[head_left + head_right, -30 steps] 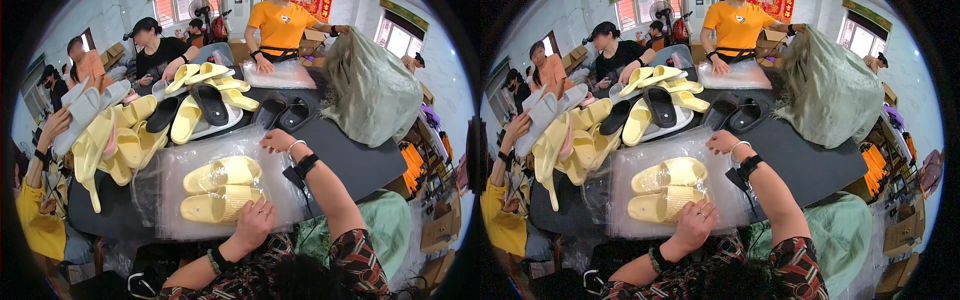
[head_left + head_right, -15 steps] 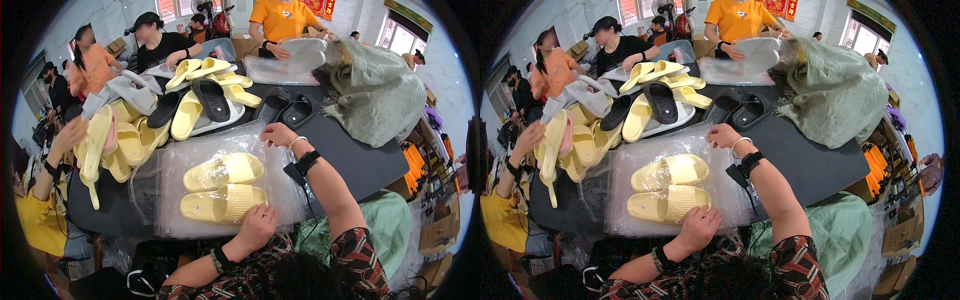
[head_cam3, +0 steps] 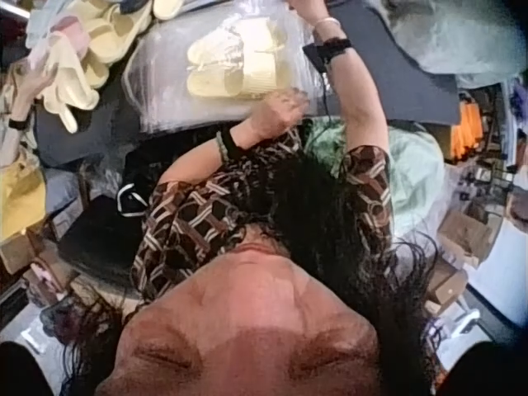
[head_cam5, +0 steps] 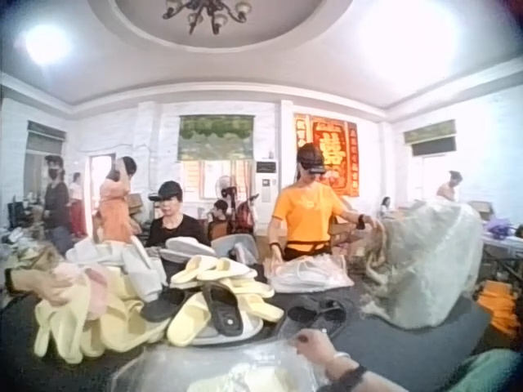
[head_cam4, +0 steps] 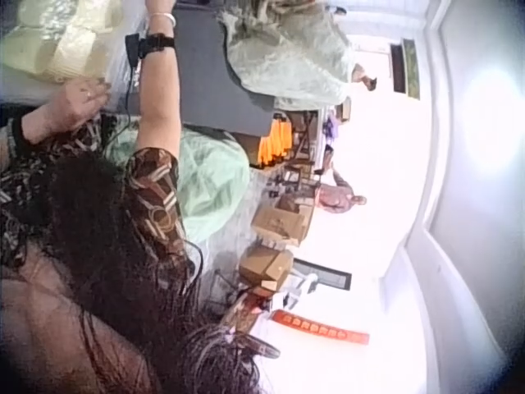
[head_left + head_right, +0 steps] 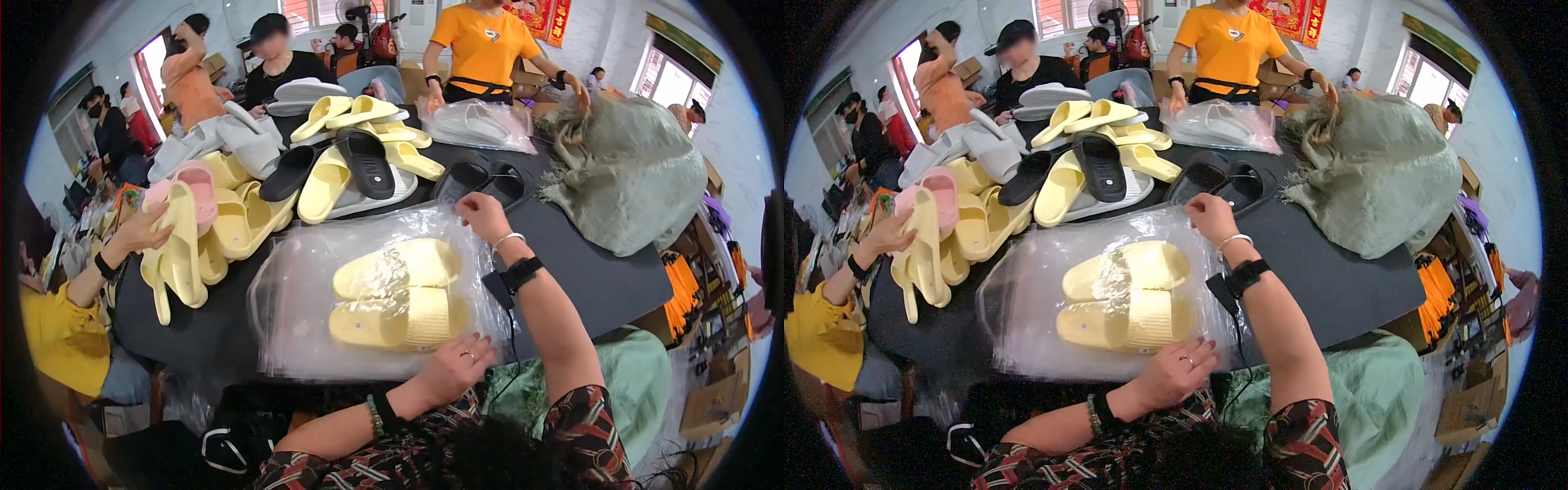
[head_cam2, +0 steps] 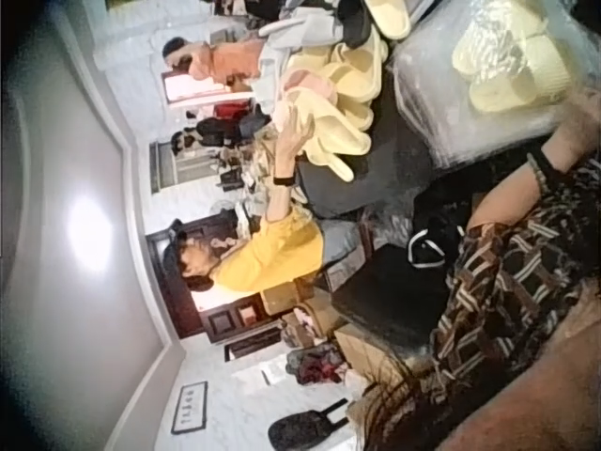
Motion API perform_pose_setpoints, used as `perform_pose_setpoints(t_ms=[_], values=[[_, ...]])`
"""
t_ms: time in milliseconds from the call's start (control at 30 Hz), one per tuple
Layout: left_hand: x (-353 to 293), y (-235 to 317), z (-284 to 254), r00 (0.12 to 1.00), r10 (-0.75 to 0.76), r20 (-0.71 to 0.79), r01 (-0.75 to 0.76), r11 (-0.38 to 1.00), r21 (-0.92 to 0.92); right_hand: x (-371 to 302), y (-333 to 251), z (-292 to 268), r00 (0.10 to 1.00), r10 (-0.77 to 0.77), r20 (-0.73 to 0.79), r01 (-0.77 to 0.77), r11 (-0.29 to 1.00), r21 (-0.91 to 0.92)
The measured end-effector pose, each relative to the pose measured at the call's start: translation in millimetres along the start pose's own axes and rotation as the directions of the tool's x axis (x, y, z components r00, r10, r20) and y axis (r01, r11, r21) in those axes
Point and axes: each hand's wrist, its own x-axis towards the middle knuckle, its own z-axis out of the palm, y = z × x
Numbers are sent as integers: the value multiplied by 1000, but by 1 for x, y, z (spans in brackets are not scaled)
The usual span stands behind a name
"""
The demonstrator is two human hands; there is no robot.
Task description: The recorder is sorting and packing various pairs of slides/sandals into plastic bags.
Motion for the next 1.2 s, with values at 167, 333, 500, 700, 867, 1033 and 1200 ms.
perform_pose_setpoints(t_ms=[167, 333, 500, 700, 867, 1033, 1200], values=[[-5, 9, -51, 993, -64, -104, 61, 998, -30, -42, -22, -20, 978, -186, -94, 165, 967, -192], [-34, -24, -159, 855, -269, -443, 364, 920, 143, -123, -45, -16, 835, -465, 294, 542, 787, -295], [-66, -110, -230, 405, -589, -700, 663, 716, -219, -171, -26, -4, 808, -182, 560, 467, 778, -421], [-85, -180, -231, 605, -786, 126, 757, 519, -397, -171, 10, 16, 787, -97, 609, 409, 822, -398], [-54, -195, -203, 758, -481, 441, 634, 704, -321, -175, 6, 19, 787, -138, 602, 457, 786, -417], [-28, -213, -154, 856, -271, 440, 512, 558, -653, -176, 12, 17, 809, -108, 578, 406, 813, -418], [-46, -242, -138, 910, -326, 254, 387, 889, -244, -174, 11, 20, 808, -109, 579, 401, 821, -406]])
